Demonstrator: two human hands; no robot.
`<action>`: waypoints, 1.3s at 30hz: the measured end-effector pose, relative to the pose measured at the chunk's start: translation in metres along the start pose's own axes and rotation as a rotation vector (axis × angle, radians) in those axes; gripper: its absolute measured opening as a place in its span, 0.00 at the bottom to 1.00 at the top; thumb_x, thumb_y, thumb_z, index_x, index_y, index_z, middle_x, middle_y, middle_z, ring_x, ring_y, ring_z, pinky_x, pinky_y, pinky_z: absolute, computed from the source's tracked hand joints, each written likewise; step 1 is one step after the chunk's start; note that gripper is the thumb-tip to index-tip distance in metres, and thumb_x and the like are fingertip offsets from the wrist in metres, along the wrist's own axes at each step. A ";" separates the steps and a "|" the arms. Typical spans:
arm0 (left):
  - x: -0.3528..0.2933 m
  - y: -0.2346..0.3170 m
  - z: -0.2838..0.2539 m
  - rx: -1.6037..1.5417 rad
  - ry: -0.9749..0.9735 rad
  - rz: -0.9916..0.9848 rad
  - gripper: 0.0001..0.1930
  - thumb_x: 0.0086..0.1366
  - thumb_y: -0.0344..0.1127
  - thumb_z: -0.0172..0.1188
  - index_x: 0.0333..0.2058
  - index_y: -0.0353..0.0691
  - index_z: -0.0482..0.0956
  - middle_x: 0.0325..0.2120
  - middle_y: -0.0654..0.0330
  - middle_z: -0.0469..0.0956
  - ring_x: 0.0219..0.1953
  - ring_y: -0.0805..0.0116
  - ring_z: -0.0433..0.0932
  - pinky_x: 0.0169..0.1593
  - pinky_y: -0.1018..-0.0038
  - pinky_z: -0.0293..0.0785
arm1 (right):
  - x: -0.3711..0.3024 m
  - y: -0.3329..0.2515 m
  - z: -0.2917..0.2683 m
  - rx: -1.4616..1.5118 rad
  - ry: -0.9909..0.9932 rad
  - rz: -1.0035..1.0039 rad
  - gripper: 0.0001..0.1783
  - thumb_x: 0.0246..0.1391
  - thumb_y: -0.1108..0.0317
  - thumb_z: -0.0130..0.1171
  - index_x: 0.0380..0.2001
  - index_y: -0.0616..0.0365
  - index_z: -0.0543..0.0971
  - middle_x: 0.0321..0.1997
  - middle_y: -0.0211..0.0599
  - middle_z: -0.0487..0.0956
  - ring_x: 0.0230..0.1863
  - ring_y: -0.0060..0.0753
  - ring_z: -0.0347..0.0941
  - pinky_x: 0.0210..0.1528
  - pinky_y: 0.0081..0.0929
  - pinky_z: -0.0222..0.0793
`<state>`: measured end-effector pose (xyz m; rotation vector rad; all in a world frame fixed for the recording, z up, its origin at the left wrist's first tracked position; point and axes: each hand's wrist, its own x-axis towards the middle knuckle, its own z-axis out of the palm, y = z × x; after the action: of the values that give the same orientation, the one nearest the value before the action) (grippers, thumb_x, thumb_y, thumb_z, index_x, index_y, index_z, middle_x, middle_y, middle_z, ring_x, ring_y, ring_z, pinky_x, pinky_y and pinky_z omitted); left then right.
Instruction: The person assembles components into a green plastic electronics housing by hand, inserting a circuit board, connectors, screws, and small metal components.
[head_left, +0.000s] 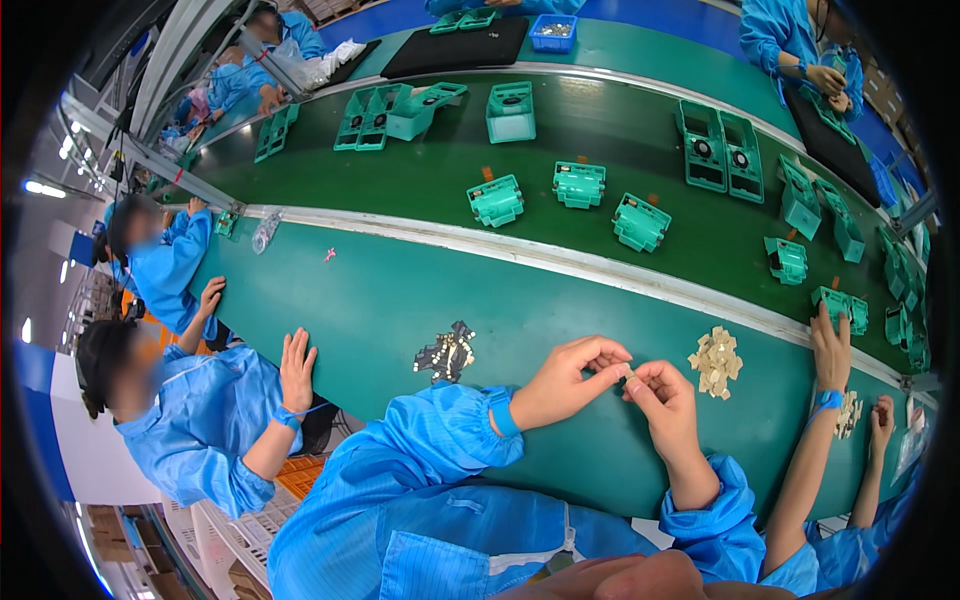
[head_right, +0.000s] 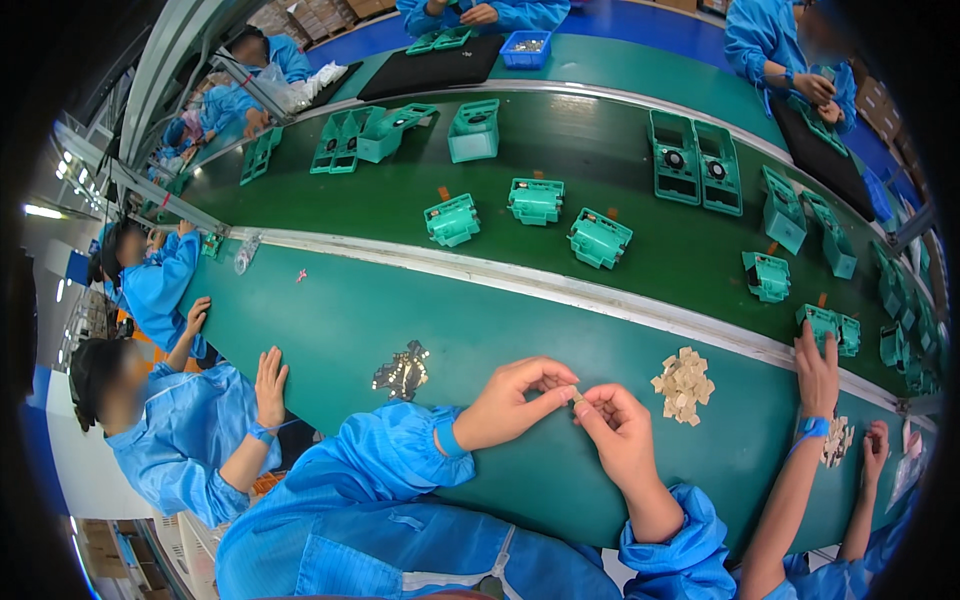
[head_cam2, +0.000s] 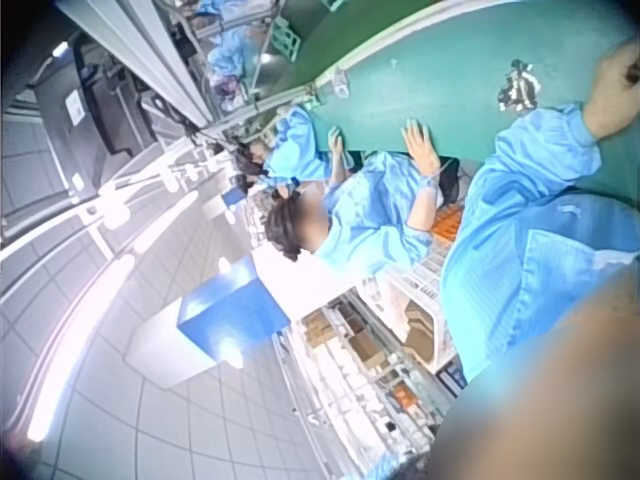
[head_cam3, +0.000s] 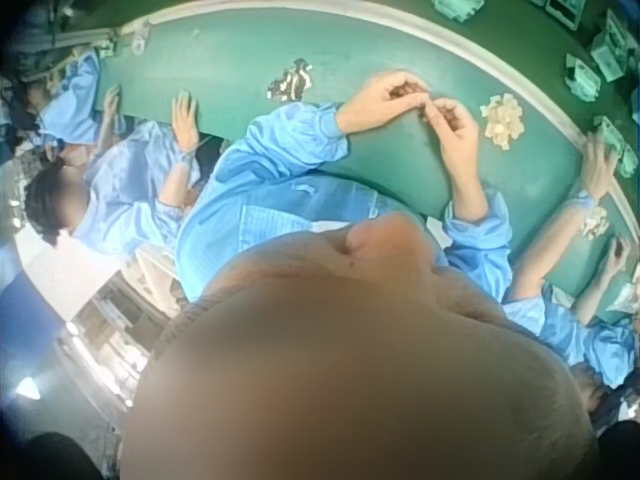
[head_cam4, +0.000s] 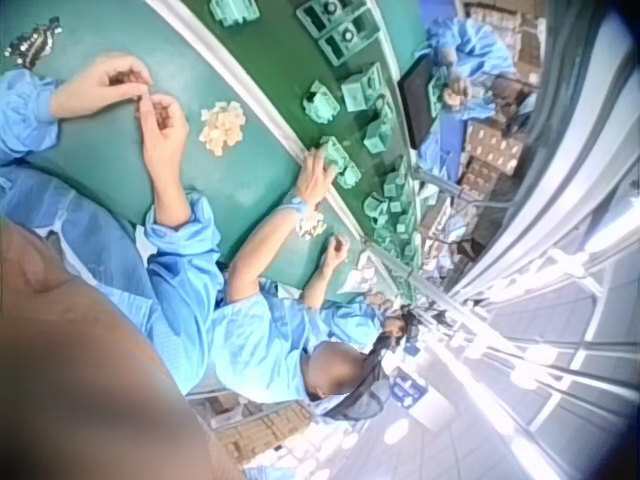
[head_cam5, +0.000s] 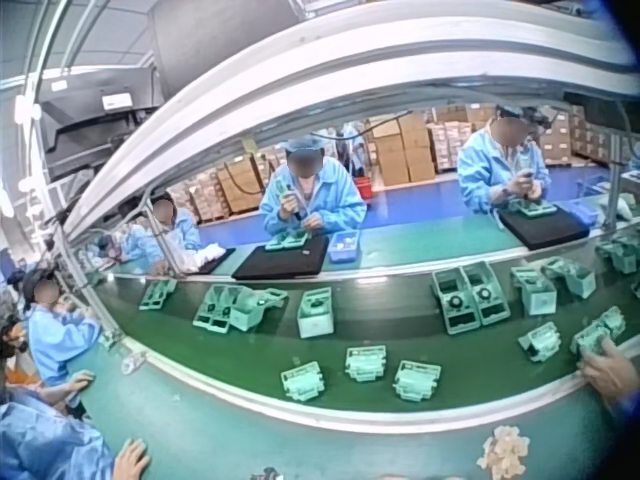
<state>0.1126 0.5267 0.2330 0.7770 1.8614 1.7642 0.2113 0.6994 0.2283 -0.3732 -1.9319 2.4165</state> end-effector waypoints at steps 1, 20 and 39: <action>0.000 0.000 0.001 0.014 0.003 0.002 0.10 0.67 0.29 0.63 0.45 0.33 0.80 0.40 0.57 0.82 0.42 0.72 0.81 0.46 0.75 0.78 | -0.001 -0.001 0.000 0.001 0.002 0.002 0.06 0.62 0.74 0.60 0.40 0.63 0.77 0.35 0.29 0.80 0.36 0.17 0.76 0.39 0.15 0.71; 0.013 0.004 0.019 0.522 0.131 0.455 0.09 0.59 0.24 0.67 0.39 0.35 0.81 0.37 0.54 0.81 0.39 0.58 0.81 0.41 0.69 0.78 | 0.000 0.004 -0.014 0.133 0.106 -0.040 0.09 0.64 0.74 0.58 0.45 0.67 0.77 0.40 0.38 0.82 0.40 0.24 0.79 0.46 0.21 0.76; 0.016 0.005 0.034 0.667 0.091 0.516 0.06 0.55 0.23 0.66 0.33 0.35 0.83 0.31 0.55 0.83 0.31 0.58 0.82 0.35 0.67 0.79 | -0.003 -0.001 -0.019 -0.451 0.207 -0.301 0.05 0.55 0.77 0.64 0.35 0.66 0.81 0.32 0.41 0.84 0.31 0.30 0.82 0.34 0.25 0.78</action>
<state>0.1246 0.5627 0.2362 1.5573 2.5160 1.4341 0.2182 0.7173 0.2258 -0.2984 -2.2319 1.6841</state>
